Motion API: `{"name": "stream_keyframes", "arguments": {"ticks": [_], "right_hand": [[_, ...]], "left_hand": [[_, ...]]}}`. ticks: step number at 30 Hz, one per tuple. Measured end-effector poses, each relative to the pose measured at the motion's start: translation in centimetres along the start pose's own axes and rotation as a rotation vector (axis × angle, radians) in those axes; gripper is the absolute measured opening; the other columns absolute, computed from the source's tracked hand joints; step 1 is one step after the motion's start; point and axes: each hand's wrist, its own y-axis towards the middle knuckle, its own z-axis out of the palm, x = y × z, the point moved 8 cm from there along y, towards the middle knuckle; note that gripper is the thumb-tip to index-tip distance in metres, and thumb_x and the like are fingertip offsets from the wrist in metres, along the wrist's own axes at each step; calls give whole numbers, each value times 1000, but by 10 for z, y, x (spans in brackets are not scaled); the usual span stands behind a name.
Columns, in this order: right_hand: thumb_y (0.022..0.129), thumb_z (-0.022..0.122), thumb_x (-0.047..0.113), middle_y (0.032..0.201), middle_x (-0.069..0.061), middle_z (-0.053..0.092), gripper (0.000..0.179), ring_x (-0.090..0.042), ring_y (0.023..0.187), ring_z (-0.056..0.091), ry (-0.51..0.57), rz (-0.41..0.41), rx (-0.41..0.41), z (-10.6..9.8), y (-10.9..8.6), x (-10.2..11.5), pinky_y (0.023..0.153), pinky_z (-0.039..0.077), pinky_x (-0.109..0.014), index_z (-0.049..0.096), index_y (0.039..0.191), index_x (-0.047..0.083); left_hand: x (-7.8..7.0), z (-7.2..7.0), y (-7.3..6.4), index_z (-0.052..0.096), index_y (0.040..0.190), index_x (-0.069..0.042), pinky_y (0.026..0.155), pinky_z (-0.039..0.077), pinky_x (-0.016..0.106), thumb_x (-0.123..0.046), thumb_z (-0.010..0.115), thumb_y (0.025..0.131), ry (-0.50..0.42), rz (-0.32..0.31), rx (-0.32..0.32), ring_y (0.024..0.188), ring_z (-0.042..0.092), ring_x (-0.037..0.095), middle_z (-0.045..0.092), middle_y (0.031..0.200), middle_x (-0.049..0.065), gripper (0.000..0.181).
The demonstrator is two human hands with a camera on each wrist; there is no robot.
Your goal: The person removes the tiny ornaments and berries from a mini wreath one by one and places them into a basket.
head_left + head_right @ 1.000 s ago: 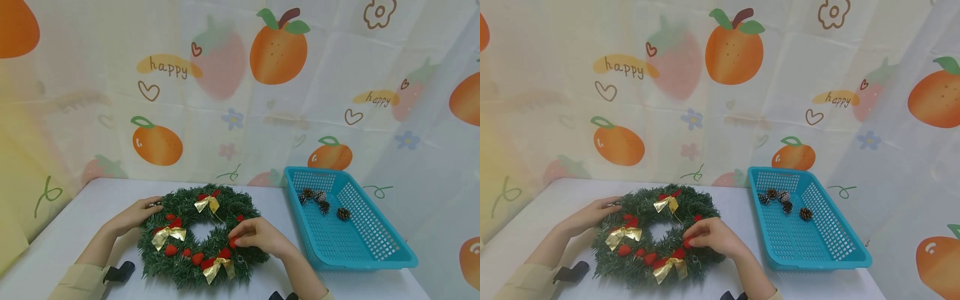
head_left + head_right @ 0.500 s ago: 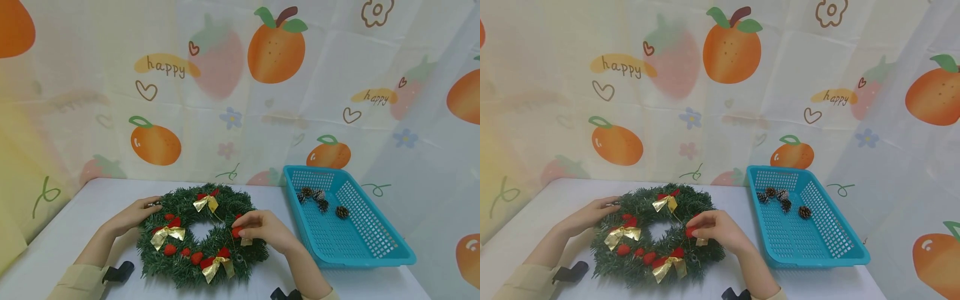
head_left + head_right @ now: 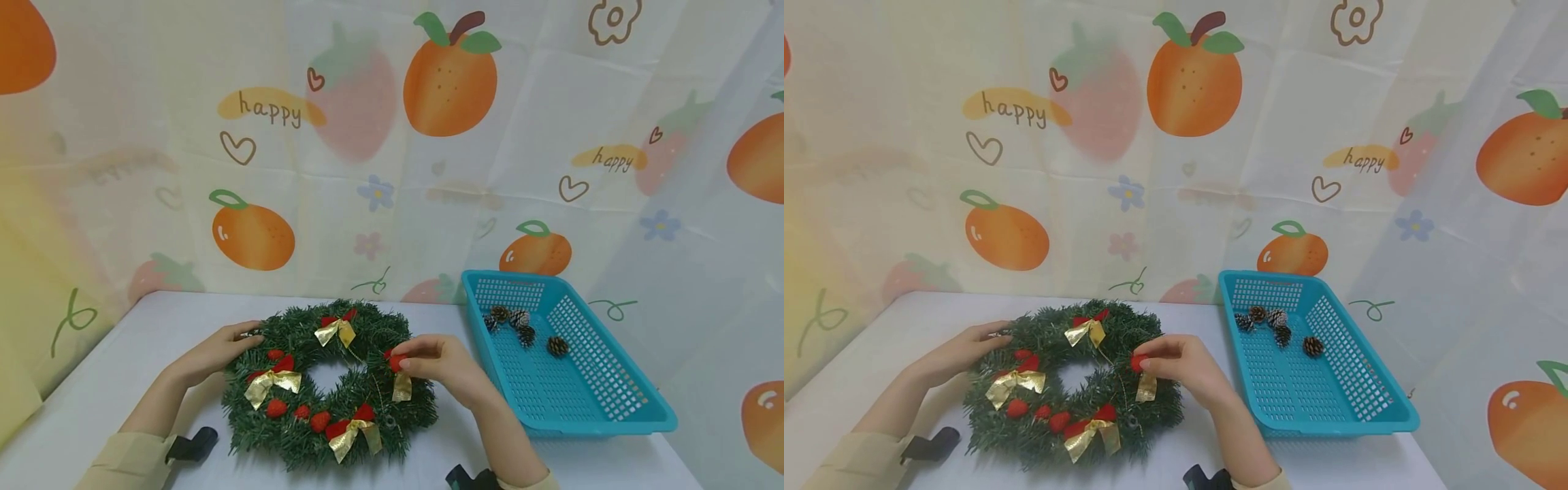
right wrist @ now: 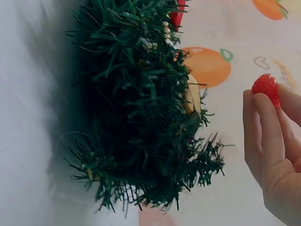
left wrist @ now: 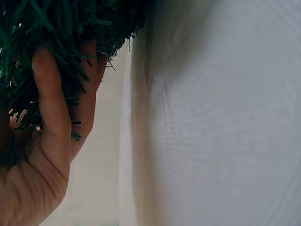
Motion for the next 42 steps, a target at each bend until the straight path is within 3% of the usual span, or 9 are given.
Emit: {"name": "stream_keyframes", "arguments": {"ticks": [8,19,27,42], "right_hand": [[91,71,22,107,10,73,38,-10,101,70,32,-32,-64,-19,-7,6,94,55,-30,67,124,2],[92,68,10,104,11,73,38,-7,99,70,123,-89,-95,-36,-10,13,92,56,-24,62,124,-10],[92,69,16,105,10,73,35,-9,101,69,78,-54,-173,-52,-16,13,91,56,-24,66,123,-1],[94,67,12,102,13,73,24,-5,98,69,108,-133,-236,-77,-28,23,90,55,-19,71,116,6]], "left_hand": [[0,1,-1,17,156,4,97,39,75,-39,44,105,8,-3,7,141,10,65,10,159,38,72],[-3,1,-2,18,156,3,98,38,75,-41,45,105,0,-12,0,142,9,64,11,159,37,73],[-2,0,-1,18,157,3,97,39,75,-41,45,105,2,-15,-1,142,10,64,11,159,37,73],[0,0,-1,16,157,3,96,39,75,-40,44,105,2,-15,5,142,11,65,10,159,38,73]]}}
